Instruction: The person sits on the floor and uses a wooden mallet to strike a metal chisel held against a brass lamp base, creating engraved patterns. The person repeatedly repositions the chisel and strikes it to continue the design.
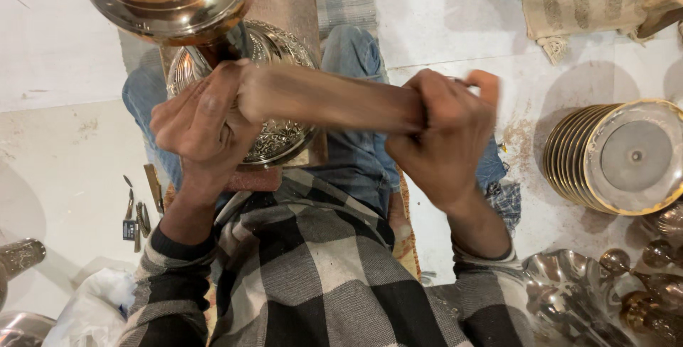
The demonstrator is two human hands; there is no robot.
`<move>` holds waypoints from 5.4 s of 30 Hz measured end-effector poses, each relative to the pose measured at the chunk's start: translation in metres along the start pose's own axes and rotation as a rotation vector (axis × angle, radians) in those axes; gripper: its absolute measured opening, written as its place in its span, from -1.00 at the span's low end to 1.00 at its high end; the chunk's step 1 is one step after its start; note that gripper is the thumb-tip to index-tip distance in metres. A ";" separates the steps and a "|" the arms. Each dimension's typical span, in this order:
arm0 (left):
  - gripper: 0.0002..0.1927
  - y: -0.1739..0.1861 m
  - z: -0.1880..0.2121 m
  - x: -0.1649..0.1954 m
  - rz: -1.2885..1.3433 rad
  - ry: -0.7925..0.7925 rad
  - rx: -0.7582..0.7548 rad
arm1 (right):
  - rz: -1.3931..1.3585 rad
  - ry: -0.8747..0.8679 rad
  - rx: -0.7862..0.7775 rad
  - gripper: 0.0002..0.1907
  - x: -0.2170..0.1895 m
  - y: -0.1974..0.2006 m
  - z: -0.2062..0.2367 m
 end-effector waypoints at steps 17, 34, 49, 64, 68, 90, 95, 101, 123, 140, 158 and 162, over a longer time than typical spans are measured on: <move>-0.53 -0.005 -0.006 0.000 0.044 0.012 -0.054 | -0.083 0.025 0.059 -0.79 0.008 -0.005 0.005; -0.59 -0.009 -0.004 -0.003 0.010 -0.056 -0.063 | 0.077 -0.043 0.092 -0.76 0.008 -0.009 0.016; -0.51 -0.012 -0.012 0.002 -0.061 -0.033 -0.111 | -0.071 -0.083 0.175 -0.74 0.012 -0.017 0.015; -0.61 -0.009 0.007 -0.020 0.124 -0.049 0.048 | -0.084 -0.167 0.064 -0.83 0.028 -0.041 0.025; -0.57 -0.008 0.009 -0.019 0.154 -0.047 0.032 | -0.177 -0.200 0.029 -0.82 0.033 -0.044 0.027; -0.65 -0.032 0.001 -0.010 0.216 -0.051 0.083 | -0.072 0.333 0.073 -0.83 -0.031 0.036 -0.024; -0.67 -0.036 0.005 -0.010 0.219 -0.079 0.076 | 0.083 0.114 0.013 -0.80 -0.014 0.032 -0.020; -0.68 -0.041 0.008 -0.011 0.206 -0.101 0.099 | 0.103 0.069 0.033 -0.76 -0.014 0.030 -0.017; -0.82 -0.043 0.004 -0.007 0.222 -0.054 0.071 | 0.141 -0.016 0.124 -0.78 -0.002 0.024 -0.015; -0.66 -0.042 0.002 -0.004 0.240 -0.060 0.069 | -0.016 -0.216 0.112 -0.88 0.018 0.016 -0.003; -0.68 -0.043 0.002 -0.003 0.229 -0.089 0.097 | 0.187 0.004 0.105 -0.80 0.016 0.009 0.017; -0.68 -0.039 0.001 -0.002 0.217 -0.090 0.117 | -0.262 -0.200 0.253 -0.77 0.027 0.013 0.010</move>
Point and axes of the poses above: each hand's wrist, its own z-axis away from the middle knuckle, its own y-axis out of the back of the hand, x = y × z, the point moved 9 cm from there along -z, towards the middle knuckle, and after that the axes turned 4 degrees about y, right-handed, at the moved point
